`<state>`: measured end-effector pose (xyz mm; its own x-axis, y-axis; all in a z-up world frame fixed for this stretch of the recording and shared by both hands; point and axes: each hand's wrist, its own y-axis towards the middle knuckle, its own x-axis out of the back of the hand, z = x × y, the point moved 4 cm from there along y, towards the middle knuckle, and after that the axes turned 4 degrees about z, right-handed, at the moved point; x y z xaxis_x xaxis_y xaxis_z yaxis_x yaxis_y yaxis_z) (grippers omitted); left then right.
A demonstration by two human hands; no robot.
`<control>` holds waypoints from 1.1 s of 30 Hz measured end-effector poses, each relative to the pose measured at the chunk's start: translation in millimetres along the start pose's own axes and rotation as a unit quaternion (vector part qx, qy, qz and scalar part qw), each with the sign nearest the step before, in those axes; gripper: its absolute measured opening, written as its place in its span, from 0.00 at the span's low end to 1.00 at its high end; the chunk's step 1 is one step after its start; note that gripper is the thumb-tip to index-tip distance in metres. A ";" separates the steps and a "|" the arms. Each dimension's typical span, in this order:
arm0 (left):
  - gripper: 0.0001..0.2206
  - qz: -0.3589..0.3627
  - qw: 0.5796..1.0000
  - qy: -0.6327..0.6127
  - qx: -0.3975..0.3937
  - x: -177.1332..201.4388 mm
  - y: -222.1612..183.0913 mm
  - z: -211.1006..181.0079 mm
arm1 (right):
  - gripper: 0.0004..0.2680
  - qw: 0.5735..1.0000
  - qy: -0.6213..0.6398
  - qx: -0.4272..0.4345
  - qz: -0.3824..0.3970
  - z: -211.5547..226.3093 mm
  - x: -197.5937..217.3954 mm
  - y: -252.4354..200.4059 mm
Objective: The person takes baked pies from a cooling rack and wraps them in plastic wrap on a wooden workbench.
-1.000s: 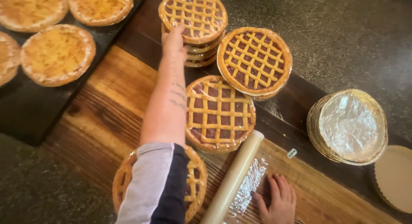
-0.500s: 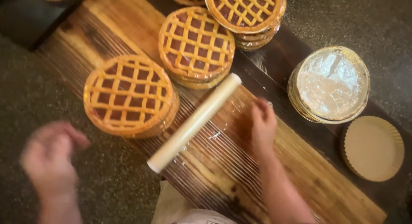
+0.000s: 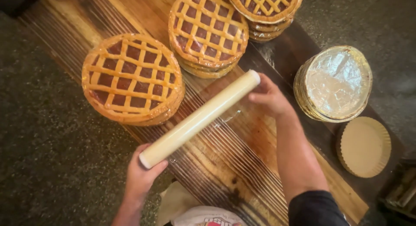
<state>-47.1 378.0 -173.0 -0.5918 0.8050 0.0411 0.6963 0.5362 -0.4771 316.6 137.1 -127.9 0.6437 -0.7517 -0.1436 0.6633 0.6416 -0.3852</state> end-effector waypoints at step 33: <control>0.30 0.043 0.951 -0.274 0.135 -77.7 -55.0 0.1 | 0.23 0.951 -0.208 -0.095 -0.206 -18.3 56.2 -117.0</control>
<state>-39.5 285.9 -150.0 -0.7120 0.5504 -0.4361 0.6656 0.3312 -0.6687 268.2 17.0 -107.5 0.4659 -0.7825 0.4132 0.8364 0.2371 -0.4941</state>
